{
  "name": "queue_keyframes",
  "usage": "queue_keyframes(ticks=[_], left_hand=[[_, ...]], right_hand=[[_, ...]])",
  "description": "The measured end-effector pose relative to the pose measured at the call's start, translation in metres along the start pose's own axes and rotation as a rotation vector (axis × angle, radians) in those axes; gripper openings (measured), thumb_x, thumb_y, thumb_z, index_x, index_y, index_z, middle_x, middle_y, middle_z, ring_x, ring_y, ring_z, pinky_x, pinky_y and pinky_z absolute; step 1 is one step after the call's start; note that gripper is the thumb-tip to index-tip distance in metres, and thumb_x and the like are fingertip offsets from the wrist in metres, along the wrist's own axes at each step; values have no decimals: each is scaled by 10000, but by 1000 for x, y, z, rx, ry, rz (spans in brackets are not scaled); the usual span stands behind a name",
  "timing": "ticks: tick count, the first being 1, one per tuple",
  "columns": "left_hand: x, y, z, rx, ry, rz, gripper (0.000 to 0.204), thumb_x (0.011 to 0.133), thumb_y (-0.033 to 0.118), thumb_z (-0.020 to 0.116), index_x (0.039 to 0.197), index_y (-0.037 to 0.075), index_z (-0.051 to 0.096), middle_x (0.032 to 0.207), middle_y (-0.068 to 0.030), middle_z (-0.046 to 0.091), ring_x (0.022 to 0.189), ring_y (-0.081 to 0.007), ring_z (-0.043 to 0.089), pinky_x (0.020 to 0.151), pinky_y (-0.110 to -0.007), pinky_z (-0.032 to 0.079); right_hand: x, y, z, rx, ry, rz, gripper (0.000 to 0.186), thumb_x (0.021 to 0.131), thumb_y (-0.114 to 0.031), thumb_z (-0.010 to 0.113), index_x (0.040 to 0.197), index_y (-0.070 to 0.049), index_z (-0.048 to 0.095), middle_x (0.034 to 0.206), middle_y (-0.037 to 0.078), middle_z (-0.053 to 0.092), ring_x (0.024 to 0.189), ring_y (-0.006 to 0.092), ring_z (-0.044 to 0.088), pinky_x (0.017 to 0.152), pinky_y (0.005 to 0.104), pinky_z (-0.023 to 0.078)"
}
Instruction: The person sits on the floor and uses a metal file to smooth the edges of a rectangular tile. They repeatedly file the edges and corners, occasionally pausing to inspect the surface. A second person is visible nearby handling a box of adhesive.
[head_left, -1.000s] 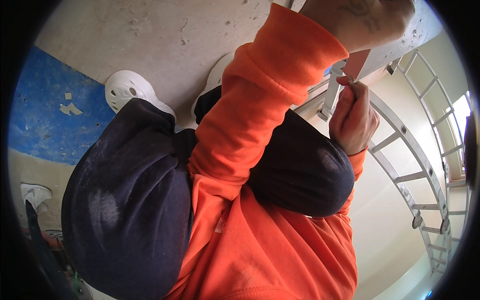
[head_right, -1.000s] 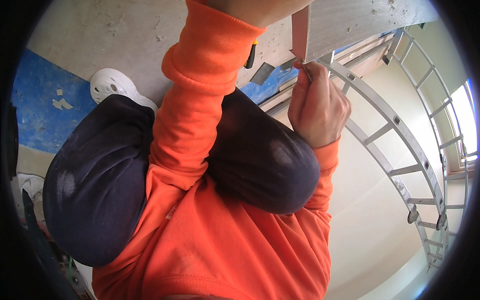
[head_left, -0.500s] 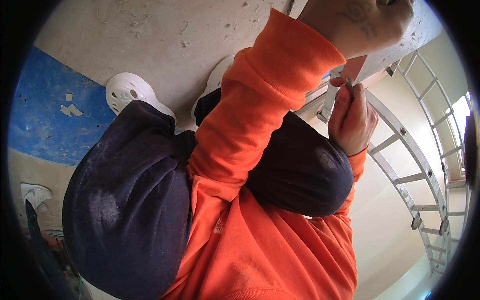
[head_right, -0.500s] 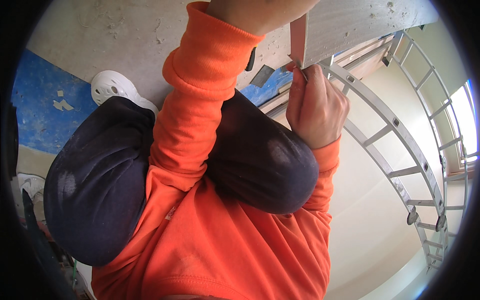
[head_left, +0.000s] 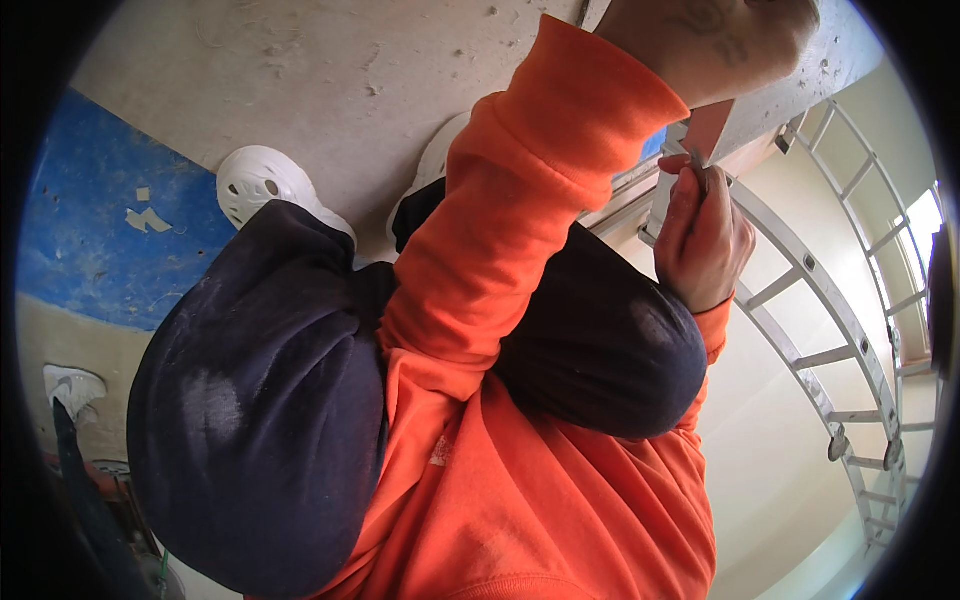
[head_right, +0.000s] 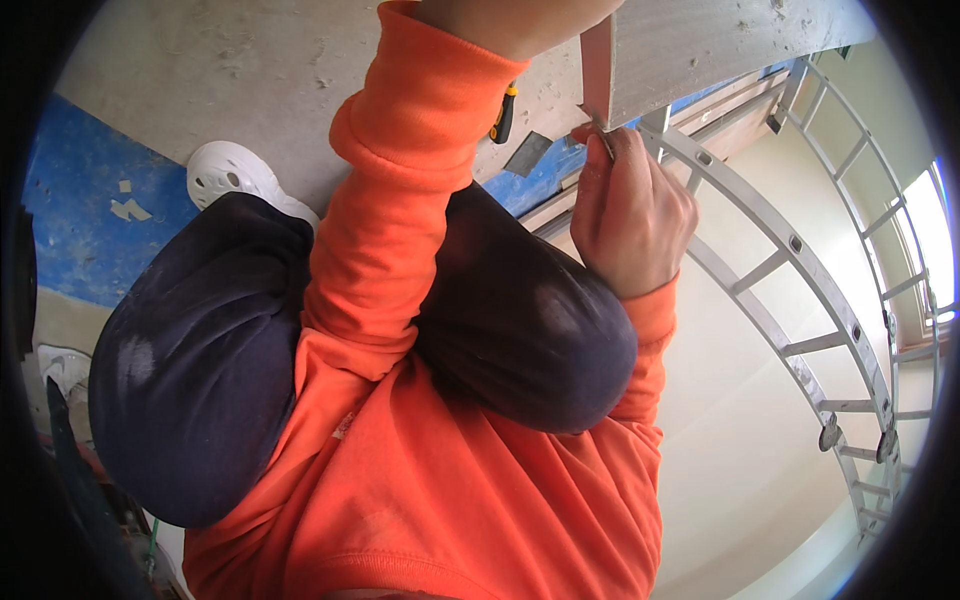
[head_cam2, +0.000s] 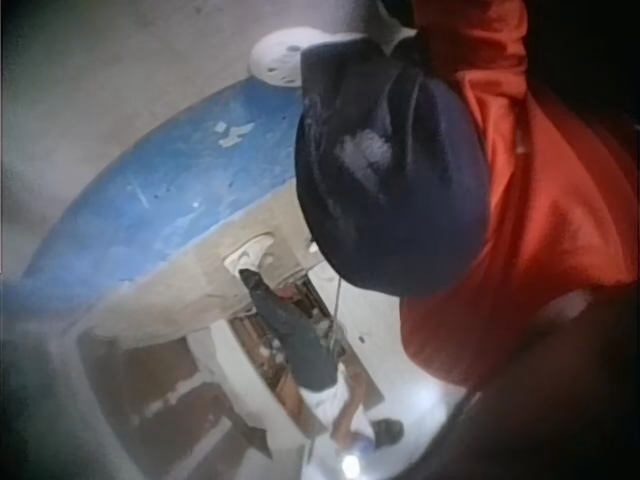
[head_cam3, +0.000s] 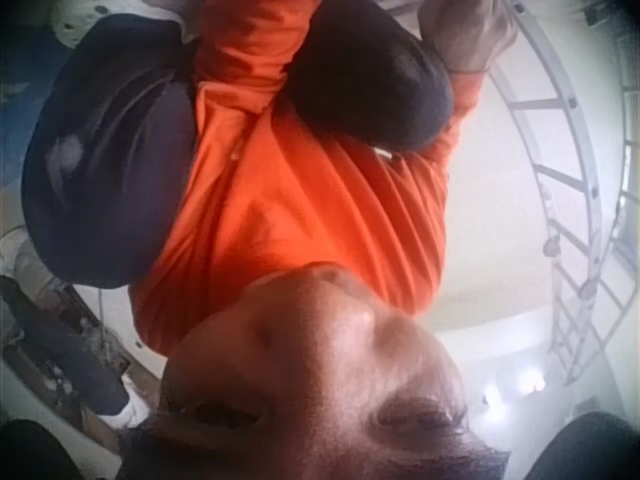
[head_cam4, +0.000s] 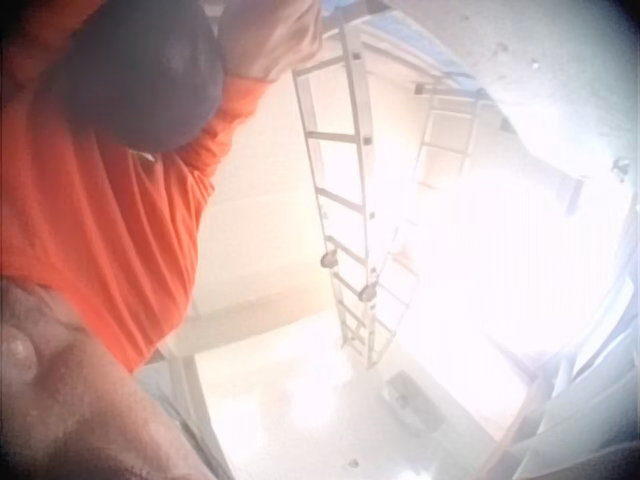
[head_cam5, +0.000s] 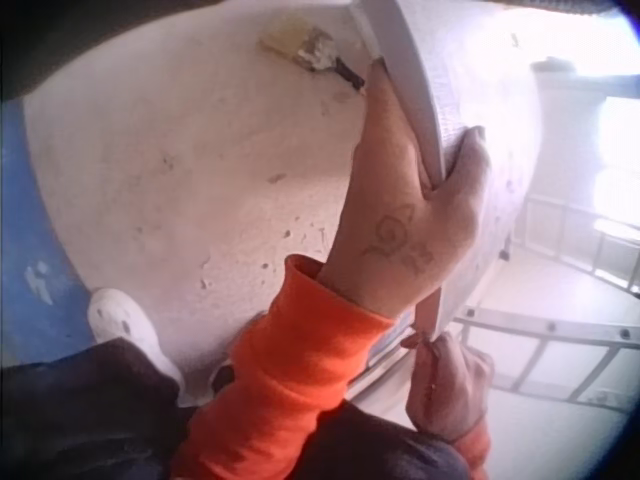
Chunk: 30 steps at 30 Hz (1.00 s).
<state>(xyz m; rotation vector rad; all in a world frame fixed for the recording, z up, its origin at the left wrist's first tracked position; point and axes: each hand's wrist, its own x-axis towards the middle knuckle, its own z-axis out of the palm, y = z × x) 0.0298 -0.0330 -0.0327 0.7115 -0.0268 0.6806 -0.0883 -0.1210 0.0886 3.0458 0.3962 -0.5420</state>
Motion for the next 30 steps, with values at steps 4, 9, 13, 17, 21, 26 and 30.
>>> queue_keyframes(ticks=[4,9,13,17,21,26,30], left_hand=[[-4,2,-2,84,-39,-53,543,931,22,531,1395,-83,269,1157,-272,569,1085,-356,624,977,-449,508],[1,-3,-1,49,-29,14,542,933,16,521,1398,-88,262,1174,-281,564,1108,-364,617,999,-457,497],[-1,5,2,38,-11,4,542,933,11,513,1401,-85,256,1177,-286,560,1099,-371,620,994,-461,500],[-1,15,2,-58,-7,-74,542,933,13,510,1401,-76,252,1165,-290,558,1074,-370,627,964,-456,515],[1,26,-3,20,-5,-145,528,929,14,513,1383,-67,257,1144,-287,558,1057,-368,631,922,-451,526],[8,20,-4,23,-61,-5,508,921,5,519,1356,-58,265,1088,-266,563,988,-348,637,856,-453,530],[0,29,4,15,66,-171,504,915,-3,525,1347,-56,269,995,-238,577,854,-324,649,779,-433,544]], right_hand=[[0,0,-1,-13,-12,12,37,956,-79,609,948,-75,645,795,65,709,595,273,654,545,360,491],[0,1,0,-21,-15,12,35,954,-99,620,950,-83,651,772,69,700,586,268,649,537,359,486],[3,2,5,-44,-33,-23,49,950,-93,620,961,-86,667,733,70,680,573,267,641,529,360,480],[6,5,6,-5,-33,-53,66,935,-71,626,976,-73,677,732,69,673,572,260,637,527,362,476],[5,5,1,23,-18,-104,95,916,-41,630,996,-55,681,751,81,682,572,258,638,537,359,484],[0,3,-2,1,-11,-25,164,905,-21,625,1055,-43,690,773,110,690,571,263,637,548,356,491],[0,3,-1,-40,9,-35,191,907,-20,623,1083,-43,694,748,112,672,556,265,624,539,357,482]])
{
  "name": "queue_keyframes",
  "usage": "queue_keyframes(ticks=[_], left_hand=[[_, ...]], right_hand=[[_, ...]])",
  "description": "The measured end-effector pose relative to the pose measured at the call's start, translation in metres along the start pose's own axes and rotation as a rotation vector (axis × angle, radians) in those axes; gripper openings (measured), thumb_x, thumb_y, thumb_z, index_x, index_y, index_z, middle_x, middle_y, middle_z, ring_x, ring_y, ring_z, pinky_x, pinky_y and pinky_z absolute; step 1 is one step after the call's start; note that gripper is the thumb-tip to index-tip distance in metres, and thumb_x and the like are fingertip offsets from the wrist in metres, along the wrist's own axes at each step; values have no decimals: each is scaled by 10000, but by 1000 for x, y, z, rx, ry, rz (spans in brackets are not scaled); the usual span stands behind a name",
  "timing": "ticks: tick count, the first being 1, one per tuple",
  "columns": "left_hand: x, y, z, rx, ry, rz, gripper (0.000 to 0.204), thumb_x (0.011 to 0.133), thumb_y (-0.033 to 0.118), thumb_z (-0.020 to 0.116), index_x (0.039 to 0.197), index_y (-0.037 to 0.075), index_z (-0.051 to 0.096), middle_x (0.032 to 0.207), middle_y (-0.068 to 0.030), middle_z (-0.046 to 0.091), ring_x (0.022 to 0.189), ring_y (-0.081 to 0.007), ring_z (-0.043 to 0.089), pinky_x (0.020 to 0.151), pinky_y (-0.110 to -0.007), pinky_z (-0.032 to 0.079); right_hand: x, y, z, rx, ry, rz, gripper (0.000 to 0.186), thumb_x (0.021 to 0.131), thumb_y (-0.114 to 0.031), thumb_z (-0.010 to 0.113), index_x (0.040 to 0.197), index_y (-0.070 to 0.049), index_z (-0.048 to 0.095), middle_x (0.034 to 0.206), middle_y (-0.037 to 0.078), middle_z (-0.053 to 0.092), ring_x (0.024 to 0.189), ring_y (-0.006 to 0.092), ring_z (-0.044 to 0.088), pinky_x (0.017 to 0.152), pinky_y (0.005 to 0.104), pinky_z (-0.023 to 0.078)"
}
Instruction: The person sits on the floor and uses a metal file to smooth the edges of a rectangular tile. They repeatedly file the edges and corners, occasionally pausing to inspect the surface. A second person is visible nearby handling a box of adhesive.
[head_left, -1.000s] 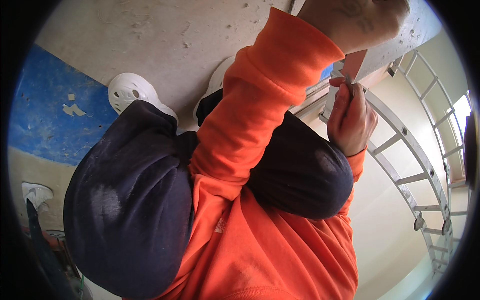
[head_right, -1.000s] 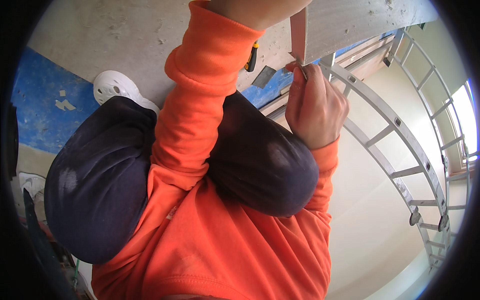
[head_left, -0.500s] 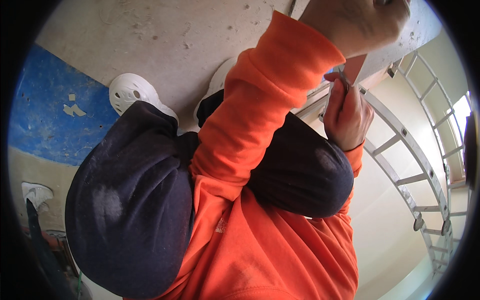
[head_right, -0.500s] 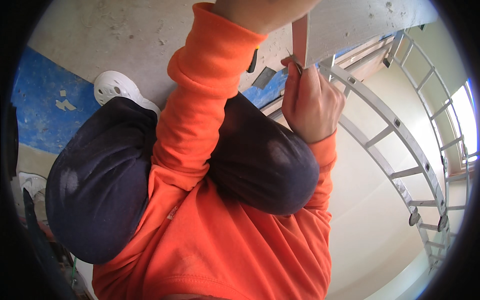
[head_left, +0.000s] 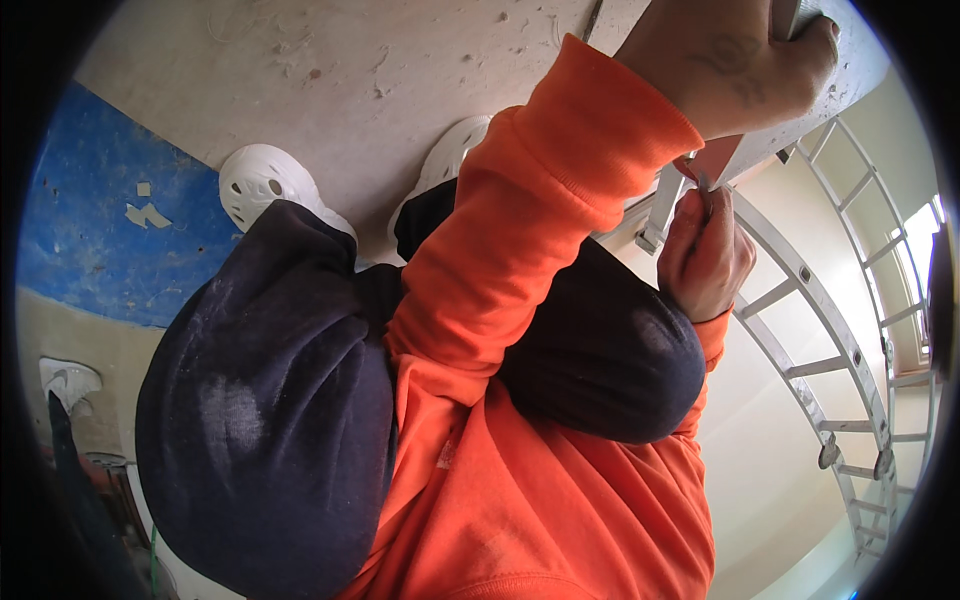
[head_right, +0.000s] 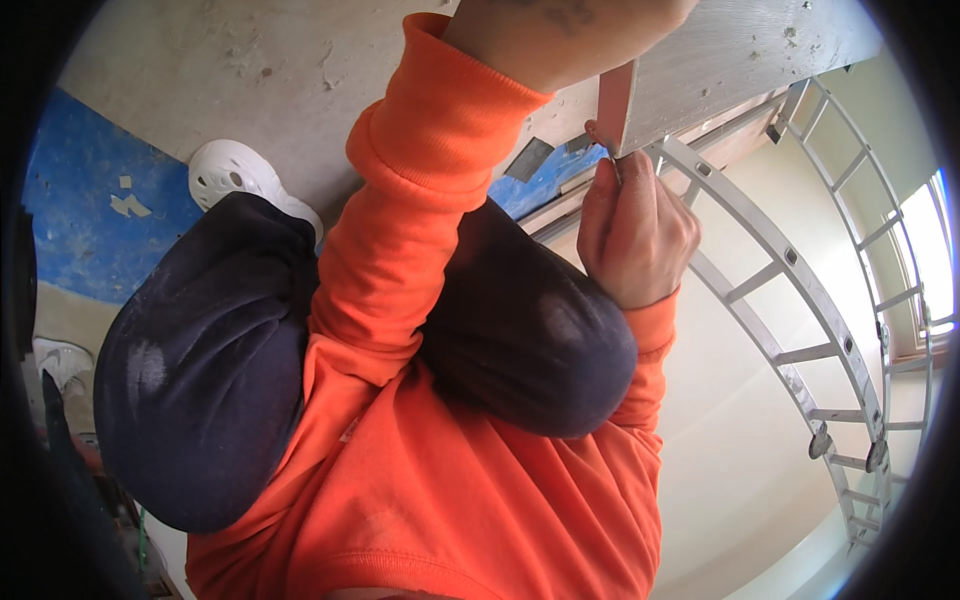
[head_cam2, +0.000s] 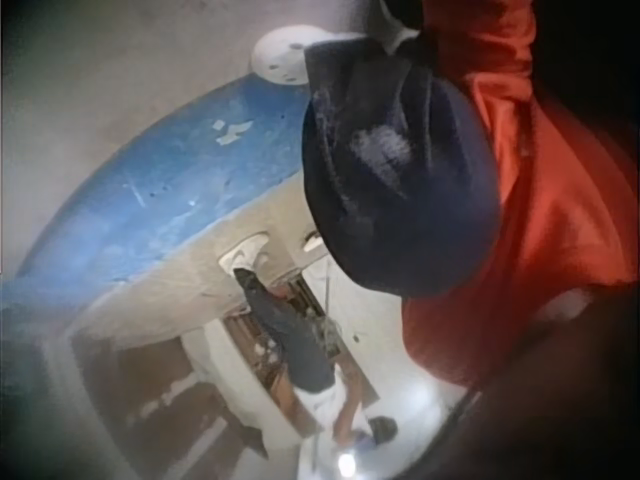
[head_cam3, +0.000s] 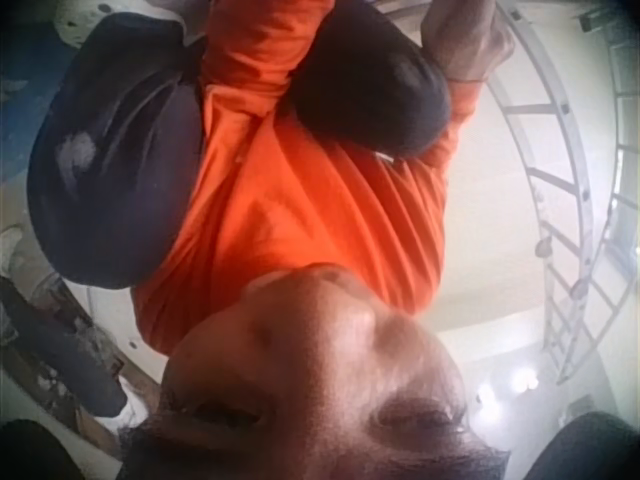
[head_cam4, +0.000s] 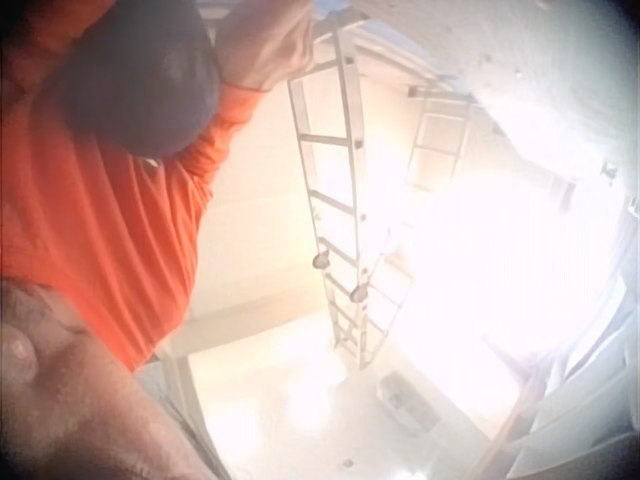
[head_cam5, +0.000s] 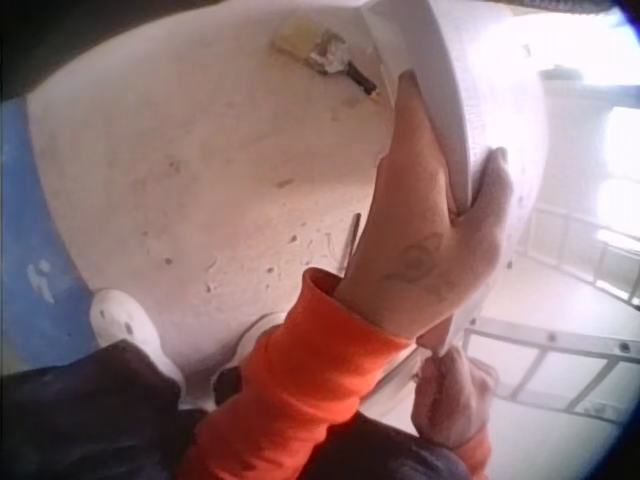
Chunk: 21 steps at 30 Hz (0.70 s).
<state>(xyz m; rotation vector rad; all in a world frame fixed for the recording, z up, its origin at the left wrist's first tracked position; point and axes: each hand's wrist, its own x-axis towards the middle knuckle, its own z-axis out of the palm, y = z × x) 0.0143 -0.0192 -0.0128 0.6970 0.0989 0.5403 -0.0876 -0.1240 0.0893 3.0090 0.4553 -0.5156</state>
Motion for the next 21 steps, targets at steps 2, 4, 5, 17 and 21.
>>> queue_keyframes(ticks=[2,4,5,17,21], left_hand=[[-1,3,0,-31,-16,-49,503,914,-6,527,1343,-56,270,964,-232,584,810,-320,654,748,-421,549],[-1,5,-1,-16,-14,-47,499,914,-7,528,1339,-56,270,954,-232,589,792,-318,658,724,-416,551],[1,5,-2,-13,-13,-43,497,914,-8,528,1337,-56,271,952,-232,591,786,-317,660,714,-414,552],[0,1,0,8,9,-13,478,919,0,520,1318,-56,263,871,-208,583,662,-276,642,585,-369,536],[3,3,-3,-3,-9,-4,519,922,10,522,1346,-77,236,884,-229,599,677,-296,662,593,-377,549]], right_hand=[[1,0,0,-16,-6,-2,191,909,-20,621,1083,-46,695,727,107,659,544,265,613,531,357,474],[1,0,0,-17,-4,-6,188,911,-21,619,1080,-50,696,708,102,647,533,264,603,522,358,466],[1,0,-1,-25,-17,0,187,913,-24,618,1079,-54,697,705,100,645,530,264,599,520,358,464],[4,3,1,-3,-14,-3,189,938,-68,600,1096,-96,700,735,97,674,558,280,627,537,362,478],[3,3,0,13,-44,15,184,943,-77,599,1097,-99,699,738,94,679,566,285,633,543,365,483]])
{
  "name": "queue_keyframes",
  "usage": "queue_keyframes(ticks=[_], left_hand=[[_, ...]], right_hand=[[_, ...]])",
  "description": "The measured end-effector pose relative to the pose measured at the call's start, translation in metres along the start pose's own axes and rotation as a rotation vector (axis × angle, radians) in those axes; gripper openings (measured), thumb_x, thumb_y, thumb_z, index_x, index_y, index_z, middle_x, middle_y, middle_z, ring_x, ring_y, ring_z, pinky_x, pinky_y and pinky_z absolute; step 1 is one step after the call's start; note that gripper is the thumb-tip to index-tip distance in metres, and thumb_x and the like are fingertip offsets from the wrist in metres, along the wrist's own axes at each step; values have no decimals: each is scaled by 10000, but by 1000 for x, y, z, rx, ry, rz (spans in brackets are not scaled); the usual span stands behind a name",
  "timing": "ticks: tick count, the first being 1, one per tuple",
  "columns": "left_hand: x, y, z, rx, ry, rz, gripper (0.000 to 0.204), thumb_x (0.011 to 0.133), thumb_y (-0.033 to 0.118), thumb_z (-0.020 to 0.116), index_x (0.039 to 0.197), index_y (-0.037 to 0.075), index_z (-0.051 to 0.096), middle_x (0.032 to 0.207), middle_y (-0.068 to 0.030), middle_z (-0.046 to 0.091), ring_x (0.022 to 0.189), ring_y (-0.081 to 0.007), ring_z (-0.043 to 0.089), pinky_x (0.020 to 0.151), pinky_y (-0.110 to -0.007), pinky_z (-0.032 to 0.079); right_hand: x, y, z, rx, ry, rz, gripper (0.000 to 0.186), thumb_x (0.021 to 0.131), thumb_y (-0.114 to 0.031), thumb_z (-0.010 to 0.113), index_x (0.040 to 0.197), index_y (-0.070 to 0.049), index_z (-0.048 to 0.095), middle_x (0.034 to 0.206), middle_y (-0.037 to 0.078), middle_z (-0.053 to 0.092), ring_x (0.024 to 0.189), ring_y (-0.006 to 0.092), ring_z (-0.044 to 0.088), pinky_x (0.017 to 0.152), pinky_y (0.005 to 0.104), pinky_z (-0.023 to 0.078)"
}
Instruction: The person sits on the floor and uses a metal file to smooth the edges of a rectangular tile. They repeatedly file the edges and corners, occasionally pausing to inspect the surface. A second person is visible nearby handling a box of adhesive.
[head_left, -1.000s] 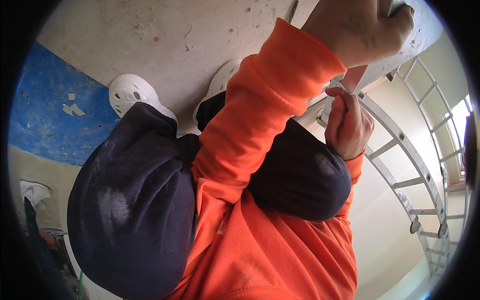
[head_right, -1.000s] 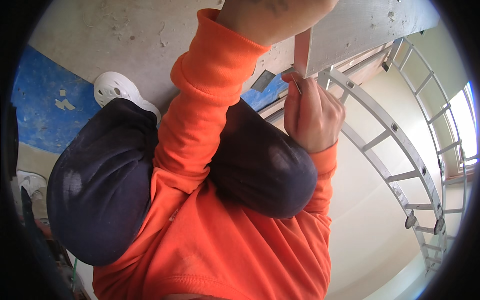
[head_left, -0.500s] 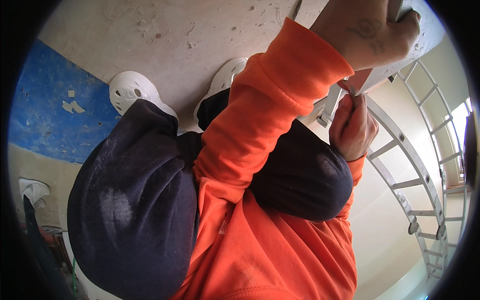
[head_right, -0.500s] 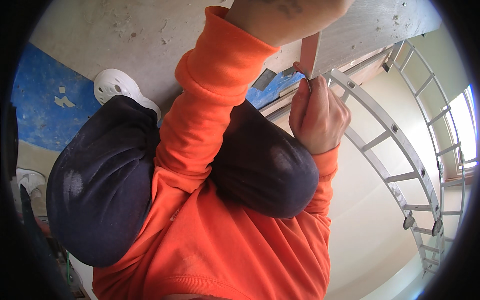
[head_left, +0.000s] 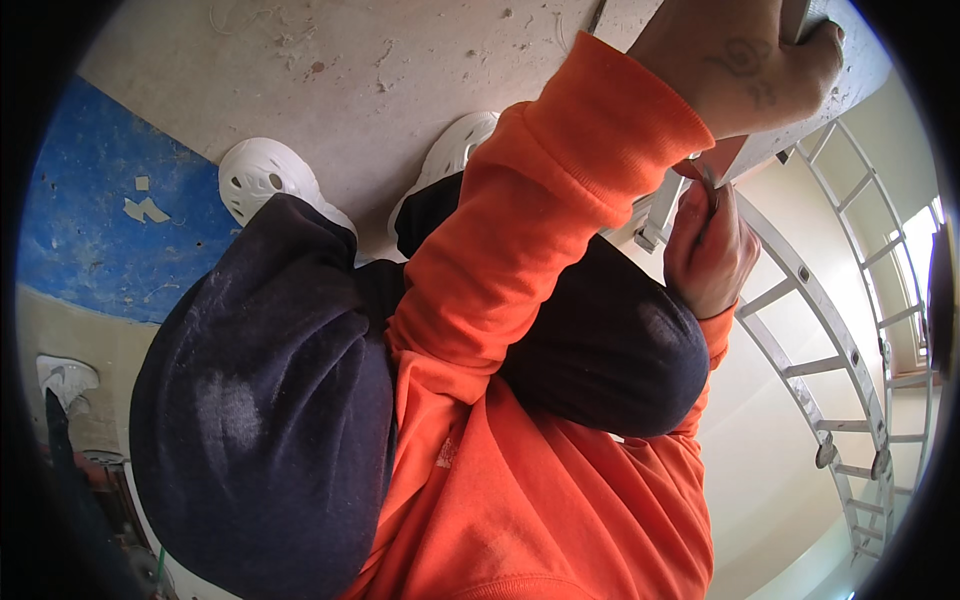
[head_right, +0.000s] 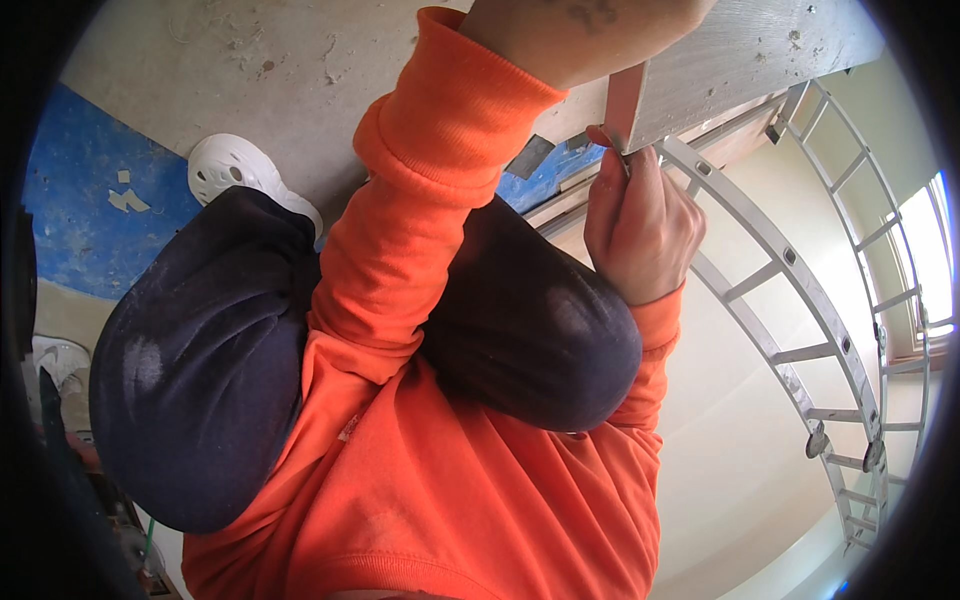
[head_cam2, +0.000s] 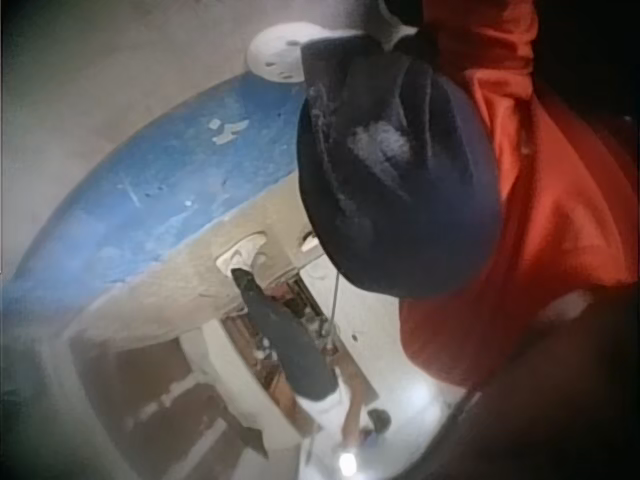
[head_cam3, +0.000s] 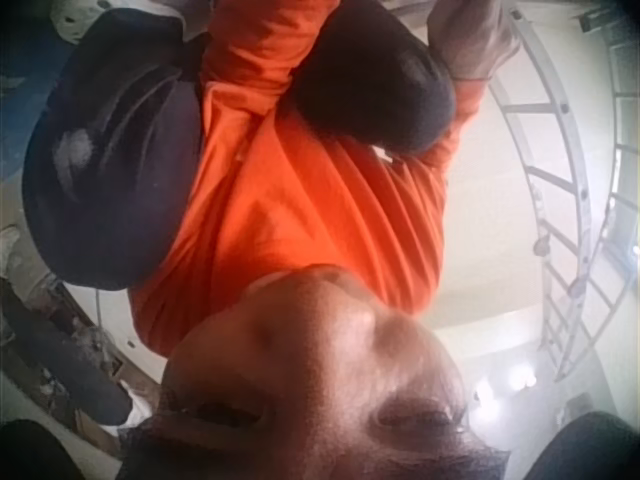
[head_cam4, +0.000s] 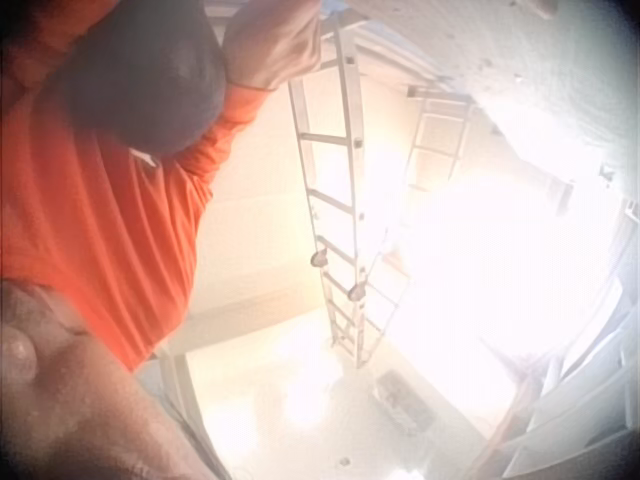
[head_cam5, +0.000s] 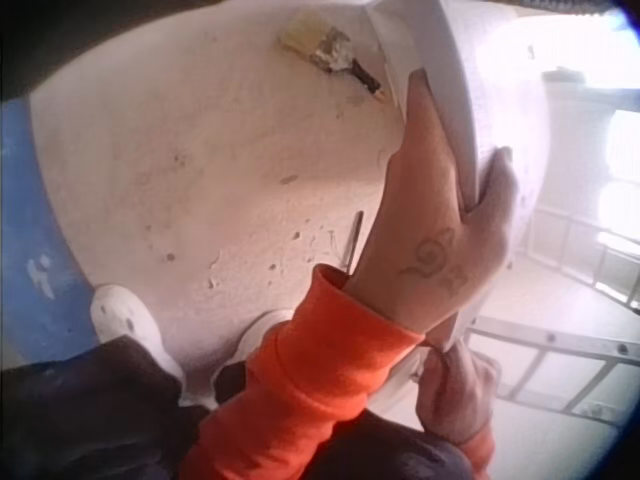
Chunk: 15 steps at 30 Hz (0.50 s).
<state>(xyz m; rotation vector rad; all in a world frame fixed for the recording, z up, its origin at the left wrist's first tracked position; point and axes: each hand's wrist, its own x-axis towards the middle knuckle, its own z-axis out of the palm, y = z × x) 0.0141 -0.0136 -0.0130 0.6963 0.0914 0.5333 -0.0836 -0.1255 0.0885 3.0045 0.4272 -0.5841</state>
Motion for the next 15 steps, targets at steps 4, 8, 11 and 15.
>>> queue_keyframes(ticks=[4,8,11,15], left_hand=[[2,-6,-8,-173,-101,-166,570,924,18,526,1379,-108,205,884,-258,611,727,-325,680,642,-402,568],[3,-23,5,-226,-15,-121,595,925,23,533,1391,-131,196,915,-277,613,762,-339,684,684,-422,574],[2,-24,10,-69,37,-12,605,925,22,537,1397,-141,195,942,-288,612,783,-346,687,705,-432,575],[-5,-8,5,65,-3,-93,579,930,16,532,1388,-135,211,957,-295,613,795,-348,690,694,-429,573]], right_hand=[[0,0,2,39,-15,36,175,941,-76,601,1081,-103,701,737,88,683,566,284,634,544,372,486],[7,8,10,-153,-66,3,175,921,-74,619,1075,-93,702,782,102,703,605,296,655,565,390,505],[10,15,14,-31,18,-21,166,906,-88,639,1060,-87,698,763,109,687,628,314,661,571,422,505],[7,15,12,-61,-199,-117,101,921,-67,628,992,-84,697,715,95,687,581,251,666,556,359,509]])
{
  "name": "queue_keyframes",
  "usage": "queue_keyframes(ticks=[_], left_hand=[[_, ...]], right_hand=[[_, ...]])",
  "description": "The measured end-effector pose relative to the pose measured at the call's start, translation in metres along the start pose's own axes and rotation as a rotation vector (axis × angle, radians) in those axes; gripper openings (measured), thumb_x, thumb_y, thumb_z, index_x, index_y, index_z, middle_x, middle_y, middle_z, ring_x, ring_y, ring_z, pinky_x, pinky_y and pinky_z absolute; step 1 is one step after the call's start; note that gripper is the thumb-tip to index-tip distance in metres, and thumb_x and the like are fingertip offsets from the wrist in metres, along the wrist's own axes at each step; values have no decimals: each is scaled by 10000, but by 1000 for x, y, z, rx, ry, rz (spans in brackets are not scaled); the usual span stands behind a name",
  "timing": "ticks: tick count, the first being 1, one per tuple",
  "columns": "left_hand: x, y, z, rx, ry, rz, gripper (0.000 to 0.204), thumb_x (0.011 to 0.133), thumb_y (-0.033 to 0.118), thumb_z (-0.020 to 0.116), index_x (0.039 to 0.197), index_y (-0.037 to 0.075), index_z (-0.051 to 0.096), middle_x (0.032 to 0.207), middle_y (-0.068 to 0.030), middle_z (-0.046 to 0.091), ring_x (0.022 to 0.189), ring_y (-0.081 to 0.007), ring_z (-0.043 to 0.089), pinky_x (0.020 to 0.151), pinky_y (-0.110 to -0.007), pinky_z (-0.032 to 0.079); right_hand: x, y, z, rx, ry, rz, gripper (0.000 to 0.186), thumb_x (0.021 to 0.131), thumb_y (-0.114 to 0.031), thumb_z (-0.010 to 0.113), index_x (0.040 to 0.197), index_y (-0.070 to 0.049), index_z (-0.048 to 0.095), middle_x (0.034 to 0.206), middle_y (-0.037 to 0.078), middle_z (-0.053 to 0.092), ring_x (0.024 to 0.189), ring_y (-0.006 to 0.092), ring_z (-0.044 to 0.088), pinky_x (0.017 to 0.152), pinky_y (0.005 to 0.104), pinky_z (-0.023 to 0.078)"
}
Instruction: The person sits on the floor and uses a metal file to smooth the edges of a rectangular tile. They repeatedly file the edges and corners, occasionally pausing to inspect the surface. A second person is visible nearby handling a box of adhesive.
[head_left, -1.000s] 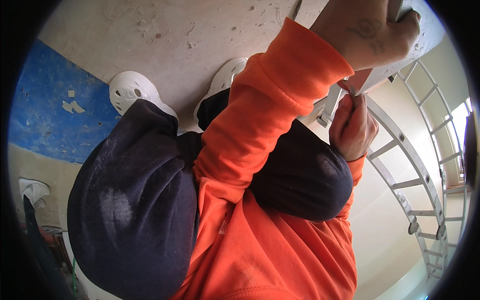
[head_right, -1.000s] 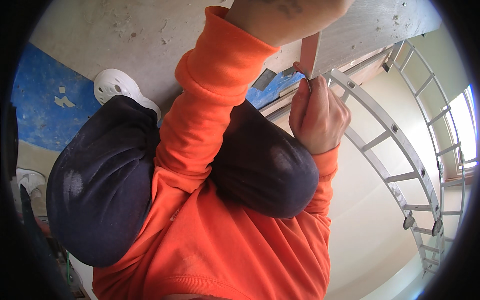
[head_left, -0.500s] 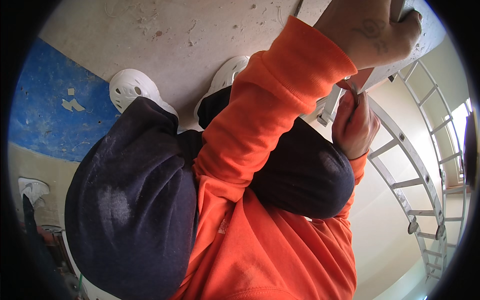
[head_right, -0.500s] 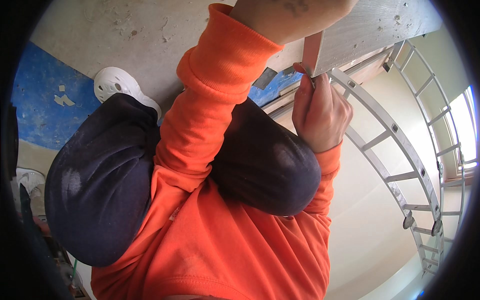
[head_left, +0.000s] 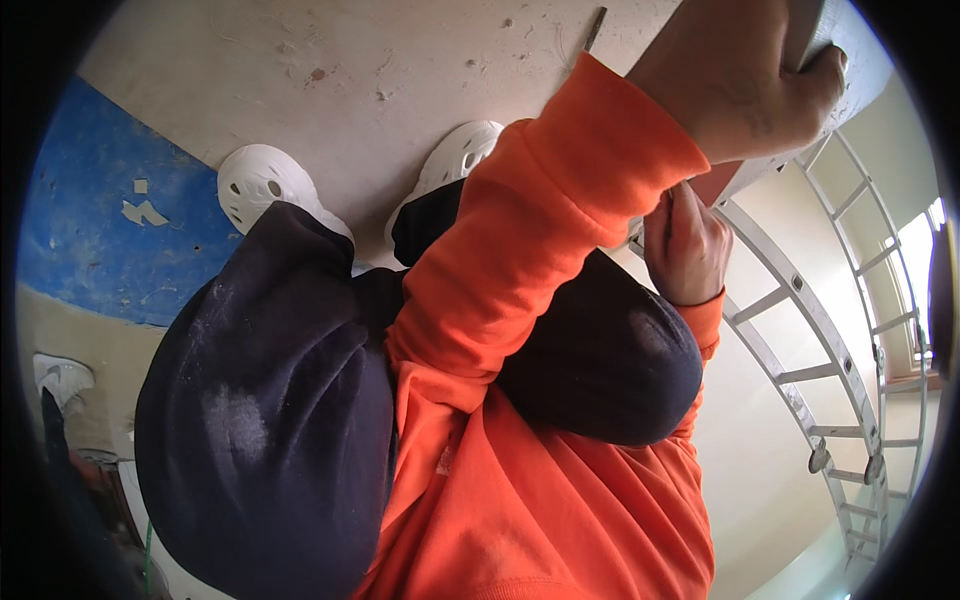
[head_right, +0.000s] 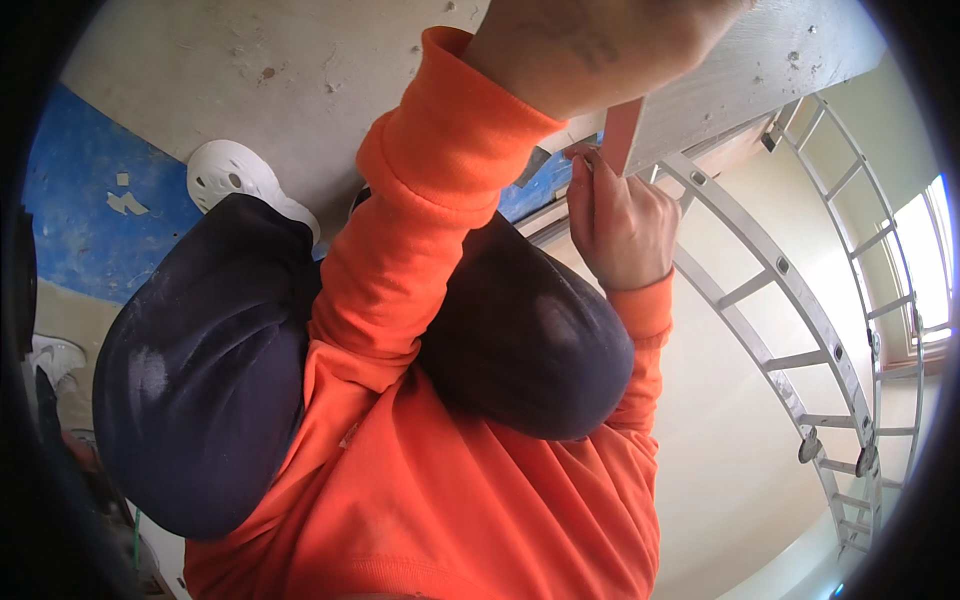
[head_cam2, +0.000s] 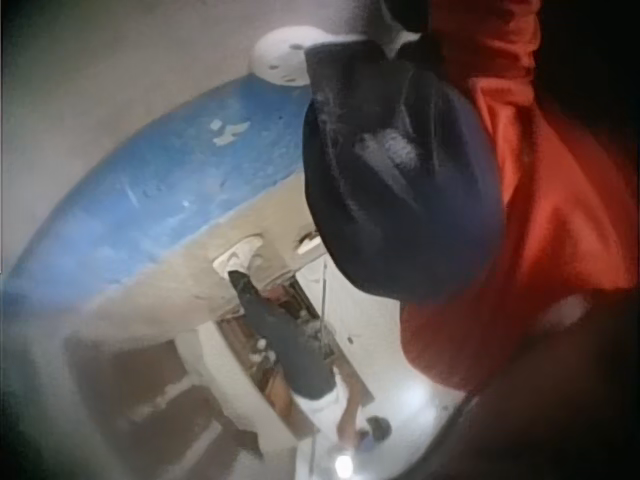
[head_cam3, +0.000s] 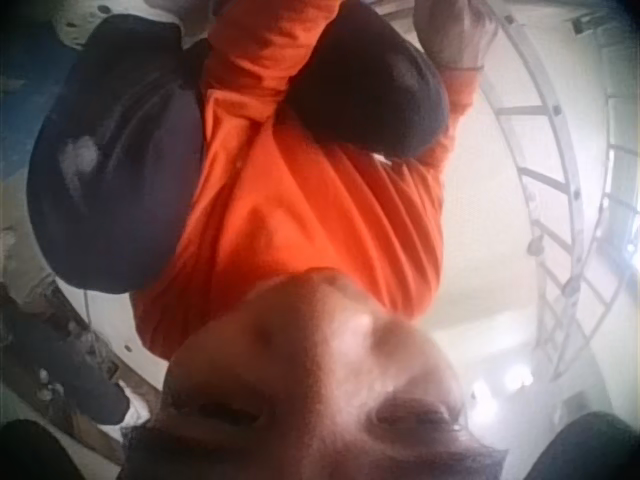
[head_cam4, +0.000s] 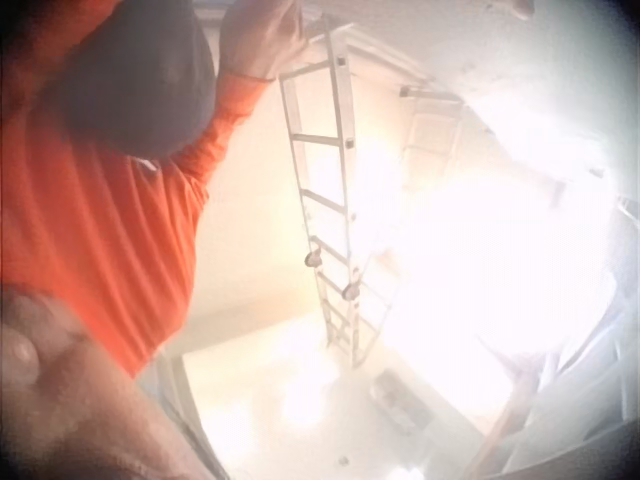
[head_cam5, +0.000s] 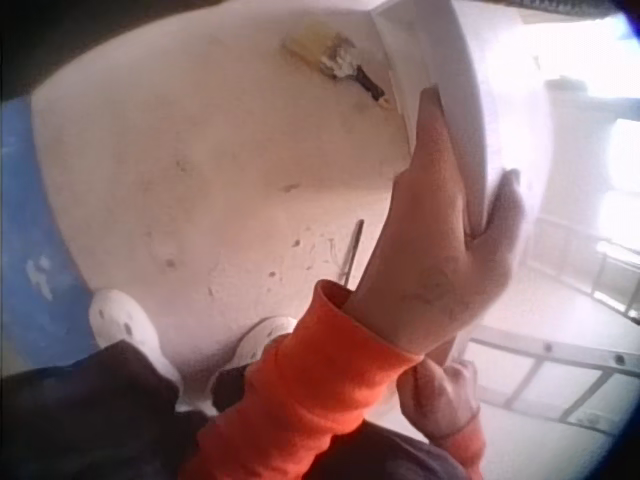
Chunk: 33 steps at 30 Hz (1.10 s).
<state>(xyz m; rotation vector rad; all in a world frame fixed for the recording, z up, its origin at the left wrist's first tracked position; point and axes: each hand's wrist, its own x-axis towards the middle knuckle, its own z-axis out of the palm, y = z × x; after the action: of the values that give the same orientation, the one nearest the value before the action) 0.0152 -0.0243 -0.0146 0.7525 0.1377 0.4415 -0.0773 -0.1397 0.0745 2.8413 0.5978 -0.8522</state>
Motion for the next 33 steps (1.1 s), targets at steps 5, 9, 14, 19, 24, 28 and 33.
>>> queue_keyframes(ticks=[5,9,14,19,24,28,33], left_hand=[[4,10,-2,-151,40,102,540,936,11,522,1370,-112,225,895,-244,617,708,-312,674,620,-402,567],[4,9,-4,-138,-26,12,523,937,5,512,1362,-92,223,872,-213,613,656,-289,658,587,-387,562],[6,-10,-8,-361,-94,-11,549,939,6,507,1381,-125,210,907,-254,628,697,-301,683,607,-382,580],[8,-29,11,-229,12,121,598,933,5,509,1406,-168,187,893,-256,630,679,-292,683,592,-365,588],[0,-9,4,-167,-8,8,603,926,0,512,1407,-166,189,862,-243,626,645,-285,672,554,-364,580],[0,2,0,-158,6,13,597,925,-4,512,1404,-159,192,854,-239,624,638,-291,670,554,-366,578],[7,-18,9,-222,24,80,585,924,-8,510,1402,-139,199,854,-238,622,643,-302,672,564,-372,578]], right_hand=[[-11,-14,-10,153,79,48,80,904,-63,640,969,-65,688,746,99,687,596,261,662,560,360,506],[-11,-23,-13,156,127,122,97,912,-57,631,991,-59,686,735,92,673,587,259,647,561,366,496],[-9,-27,-16,82,196,174,143,926,-49,619,1046,-57,697,705,93,656,550,267,623,537,355,481],[-8,-26,-23,0,158,164,181,925,-44,621,1089,-61,697,745,100,683,560,266,634,545,353,492],[-6,-28,-26,6,159,148,176,929,-52,620,1086,-65,700,826,91,722,628,259,680,578,341,517],[-5,-28,-26,12,156,150,168,933,-61,619,1079,-66,701,849,89,731,649,259,692,588,341,523],[-5,-27,-24,4,153,145,154,937,-72,620,1065,-71,705,830,91,727,632,254,685,574,343,514]])
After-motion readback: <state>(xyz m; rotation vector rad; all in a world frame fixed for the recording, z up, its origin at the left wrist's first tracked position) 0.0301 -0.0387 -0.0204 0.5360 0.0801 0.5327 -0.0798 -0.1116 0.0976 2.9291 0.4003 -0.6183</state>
